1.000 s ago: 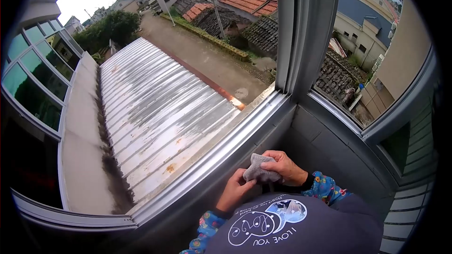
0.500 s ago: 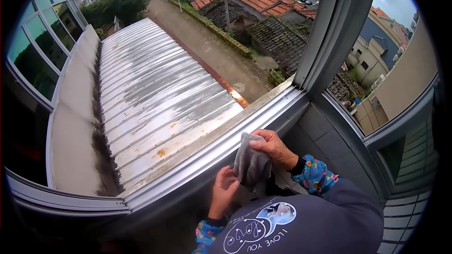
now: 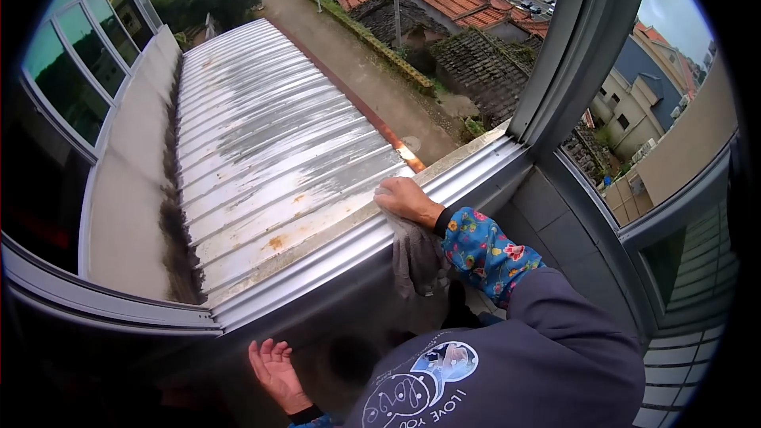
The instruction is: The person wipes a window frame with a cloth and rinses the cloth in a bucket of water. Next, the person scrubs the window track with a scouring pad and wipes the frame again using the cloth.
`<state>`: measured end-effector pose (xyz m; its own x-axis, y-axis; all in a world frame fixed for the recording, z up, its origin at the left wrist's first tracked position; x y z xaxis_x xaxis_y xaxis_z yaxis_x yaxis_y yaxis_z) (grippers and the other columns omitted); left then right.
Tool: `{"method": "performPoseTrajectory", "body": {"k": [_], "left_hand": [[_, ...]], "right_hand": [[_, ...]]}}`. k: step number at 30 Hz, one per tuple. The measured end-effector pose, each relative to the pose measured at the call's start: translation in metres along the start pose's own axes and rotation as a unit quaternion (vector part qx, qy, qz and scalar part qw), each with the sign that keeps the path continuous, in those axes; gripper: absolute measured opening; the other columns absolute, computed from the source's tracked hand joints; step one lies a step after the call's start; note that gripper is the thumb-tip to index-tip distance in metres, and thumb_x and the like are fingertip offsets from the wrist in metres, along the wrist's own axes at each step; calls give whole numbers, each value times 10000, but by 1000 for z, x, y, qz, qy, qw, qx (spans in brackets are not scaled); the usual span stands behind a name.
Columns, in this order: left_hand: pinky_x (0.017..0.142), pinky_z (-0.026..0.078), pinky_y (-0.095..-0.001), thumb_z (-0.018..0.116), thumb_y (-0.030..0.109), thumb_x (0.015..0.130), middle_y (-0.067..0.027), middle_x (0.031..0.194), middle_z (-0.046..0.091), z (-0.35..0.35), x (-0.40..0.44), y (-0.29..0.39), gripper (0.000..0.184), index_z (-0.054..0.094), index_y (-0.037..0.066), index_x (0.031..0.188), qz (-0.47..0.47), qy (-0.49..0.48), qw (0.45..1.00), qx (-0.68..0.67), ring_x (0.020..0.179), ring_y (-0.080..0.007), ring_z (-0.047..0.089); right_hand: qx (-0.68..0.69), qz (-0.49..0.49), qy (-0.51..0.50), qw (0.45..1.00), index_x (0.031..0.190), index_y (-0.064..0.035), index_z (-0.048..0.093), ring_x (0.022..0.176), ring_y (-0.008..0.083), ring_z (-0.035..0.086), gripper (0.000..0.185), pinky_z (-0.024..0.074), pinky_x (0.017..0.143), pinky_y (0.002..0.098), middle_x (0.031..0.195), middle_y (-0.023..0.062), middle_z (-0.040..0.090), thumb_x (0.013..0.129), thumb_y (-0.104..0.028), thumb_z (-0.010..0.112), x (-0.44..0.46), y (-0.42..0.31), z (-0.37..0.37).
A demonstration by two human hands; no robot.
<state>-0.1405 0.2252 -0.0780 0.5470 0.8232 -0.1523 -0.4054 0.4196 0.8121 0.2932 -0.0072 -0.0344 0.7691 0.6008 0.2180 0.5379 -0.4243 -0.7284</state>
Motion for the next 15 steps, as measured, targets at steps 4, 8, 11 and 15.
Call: {"method": "performPoseTrajectory", "body": {"k": [4,8,11,15], "left_hand": [[866,501,-398,473,477,972,-150,1243,563,-73,-6,84,482,486,99,1271,128,86,983,-97,1021,-294,606],[1092,346,-532,521,494,939,-317,1376,419,-95,-34,169,604,405,32,1310,270,111,939,-181,1267,-456,426],[1113,273,-578,626,458,886,-329,1333,458,-54,-63,217,635,475,-2,1297,341,85,900,-257,1288,-500,368],[932,395,-498,610,598,807,-273,1397,421,28,-64,187,827,375,93,1419,238,-179,952,-78,1176,-437,469]], "right_hand": [[12,30,-25,999,933,40,674,910,440,612,361,485,826,447,916,290,638,774,-278,616,-2,1,0],[18,39,-28,999,940,41,674,885,431,623,352,493,802,430,894,290,636,765,-258,611,-3,2,0],[58,38,-21,997,938,52,667,870,421,630,361,491,795,414,881,294,634,759,-256,607,-3,-3,-5],[21,30,-25,999,898,65,661,857,434,615,370,485,789,435,874,302,627,762,-273,600,-4,-4,-6]]}}
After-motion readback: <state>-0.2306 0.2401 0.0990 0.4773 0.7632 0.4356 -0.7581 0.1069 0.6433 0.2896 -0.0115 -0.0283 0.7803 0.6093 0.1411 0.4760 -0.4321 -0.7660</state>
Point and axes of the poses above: each hand's wrist, its own x-axis towards the middle knuckle, its own z-axis out of the palm, y = z × x, the point moved 10 cm from there along x, towards the middle knuckle
